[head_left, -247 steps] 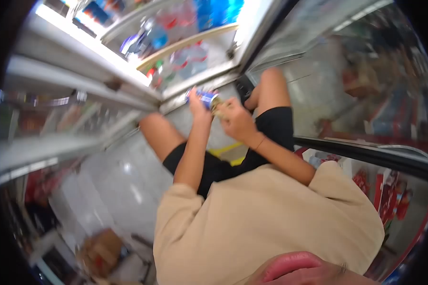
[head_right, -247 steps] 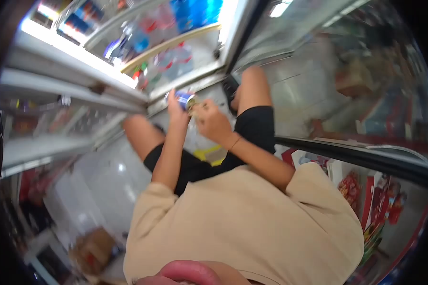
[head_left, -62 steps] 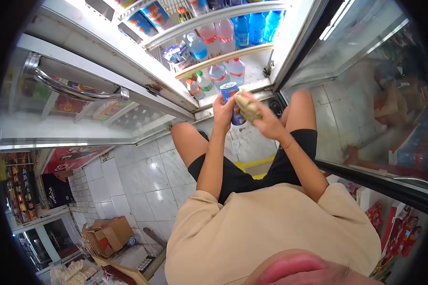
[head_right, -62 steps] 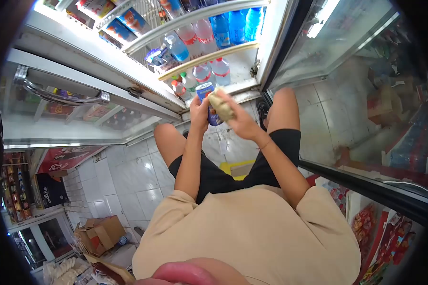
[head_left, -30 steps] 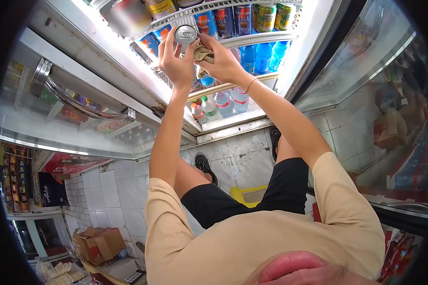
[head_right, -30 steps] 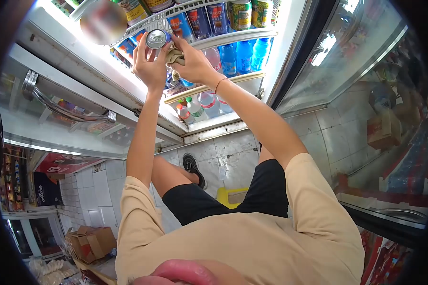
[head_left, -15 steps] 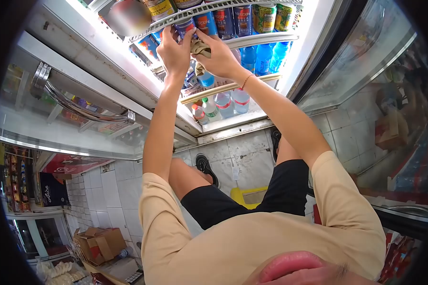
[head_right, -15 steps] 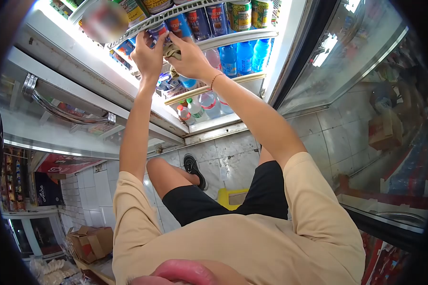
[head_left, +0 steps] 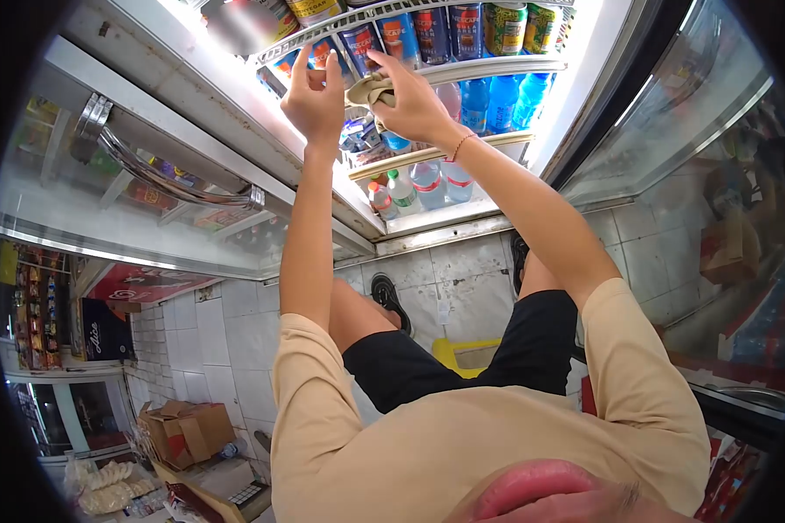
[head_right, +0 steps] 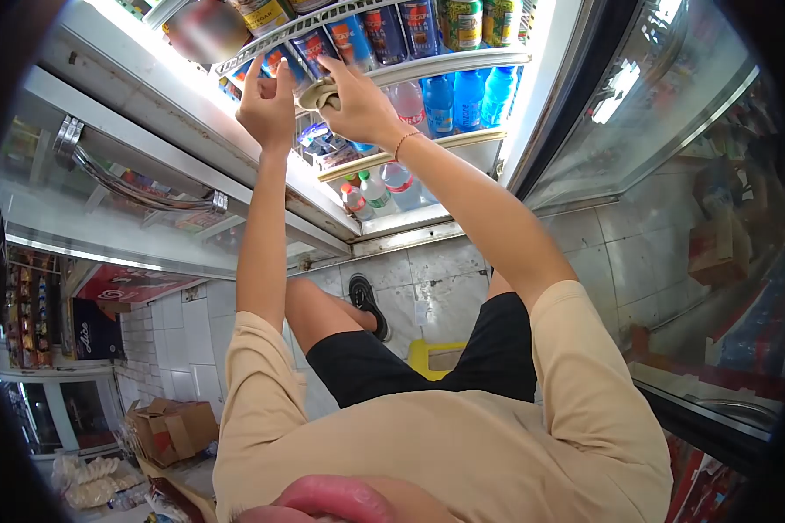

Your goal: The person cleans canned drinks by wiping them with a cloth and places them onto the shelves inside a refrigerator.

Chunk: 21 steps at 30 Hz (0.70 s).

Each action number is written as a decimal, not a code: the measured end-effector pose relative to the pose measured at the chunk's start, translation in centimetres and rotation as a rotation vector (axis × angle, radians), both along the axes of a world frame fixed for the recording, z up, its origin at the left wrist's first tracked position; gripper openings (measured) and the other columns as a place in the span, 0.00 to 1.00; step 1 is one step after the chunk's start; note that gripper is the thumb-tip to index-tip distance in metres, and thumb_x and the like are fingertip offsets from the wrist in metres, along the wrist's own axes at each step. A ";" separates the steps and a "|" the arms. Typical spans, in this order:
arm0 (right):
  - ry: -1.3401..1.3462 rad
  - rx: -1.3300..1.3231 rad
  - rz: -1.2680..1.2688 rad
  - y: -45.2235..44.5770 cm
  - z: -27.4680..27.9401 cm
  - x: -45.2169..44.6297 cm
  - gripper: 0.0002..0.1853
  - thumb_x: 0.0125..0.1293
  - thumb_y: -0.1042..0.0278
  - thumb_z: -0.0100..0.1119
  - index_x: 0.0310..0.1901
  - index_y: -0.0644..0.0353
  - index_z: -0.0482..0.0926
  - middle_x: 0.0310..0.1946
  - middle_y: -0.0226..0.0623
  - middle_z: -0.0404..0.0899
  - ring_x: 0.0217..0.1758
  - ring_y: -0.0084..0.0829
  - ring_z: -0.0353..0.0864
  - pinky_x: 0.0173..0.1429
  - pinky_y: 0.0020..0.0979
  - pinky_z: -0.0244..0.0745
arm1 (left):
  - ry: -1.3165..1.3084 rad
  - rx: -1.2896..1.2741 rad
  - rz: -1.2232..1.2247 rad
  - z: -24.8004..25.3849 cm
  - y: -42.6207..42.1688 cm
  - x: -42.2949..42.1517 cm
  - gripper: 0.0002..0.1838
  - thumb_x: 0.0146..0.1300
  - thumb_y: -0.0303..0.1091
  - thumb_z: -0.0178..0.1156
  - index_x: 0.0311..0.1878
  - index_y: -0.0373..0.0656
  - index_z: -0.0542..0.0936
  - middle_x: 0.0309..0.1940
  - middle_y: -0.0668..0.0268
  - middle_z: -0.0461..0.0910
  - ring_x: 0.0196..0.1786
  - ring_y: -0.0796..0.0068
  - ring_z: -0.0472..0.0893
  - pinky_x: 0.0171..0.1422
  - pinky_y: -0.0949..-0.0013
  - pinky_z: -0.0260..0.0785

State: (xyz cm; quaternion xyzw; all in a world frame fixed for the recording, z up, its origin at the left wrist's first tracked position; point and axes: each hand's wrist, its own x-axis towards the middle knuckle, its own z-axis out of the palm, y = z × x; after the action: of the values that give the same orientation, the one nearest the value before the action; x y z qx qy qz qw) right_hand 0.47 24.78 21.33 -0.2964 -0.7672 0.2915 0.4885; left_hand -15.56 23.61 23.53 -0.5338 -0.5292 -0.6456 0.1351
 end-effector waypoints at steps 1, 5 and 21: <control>-0.037 0.024 -0.002 -0.1 0.0 -0.3 0.40 0.60 0.67 0.65 0.75 0.60 0.63 0.61 0.54 0.79 0.62 0.53 0.79 0.67 0.44 0.73 | -0.029 -0.043 -0.020 0.0 -0.1 -0.2 0.21 0.65 0.39 0.71 0.58 0.40 0.85 0.22 0.66 0.85 0.23 0.82 0.81 0.34 0.75 0.72; -0.105 0.025 0.054 0.4 -0.2 -1.7 0.43 0.60 0.67 0.66 0.76 0.61 0.61 0.55 0.53 0.83 0.56 0.53 0.83 0.63 0.41 0.75 | 0.053 -0.174 0.038 0.4 -0.5 -1.1 0.28 0.66 0.43 0.70 0.67 0.43 0.81 0.20 0.69 0.83 0.21 0.83 0.79 0.32 0.73 0.72; -0.192 0.004 0.218 0.9 -1.7 -4.9 0.53 0.57 0.61 0.65 0.75 0.81 0.46 0.52 0.70 0.80 0.56 0.63 0.81 0.60 0.48 0.77 | 0.114 -0.094 0.075 -0.8 -0.1 -2.3 0.31 0.58 0.42 0.75 0.66 0.48 0.81 0.22 0.69 0.77 0.23 0.76 0.77 0.30 0.67 0.72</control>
State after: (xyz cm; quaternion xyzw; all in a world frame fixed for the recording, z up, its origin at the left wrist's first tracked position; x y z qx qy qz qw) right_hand -4.39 25.63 19.60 -0.2369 -0.8386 0.3115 0.3789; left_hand -17.90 23.49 22.76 -0.5552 -0.5700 -0.5831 0.1641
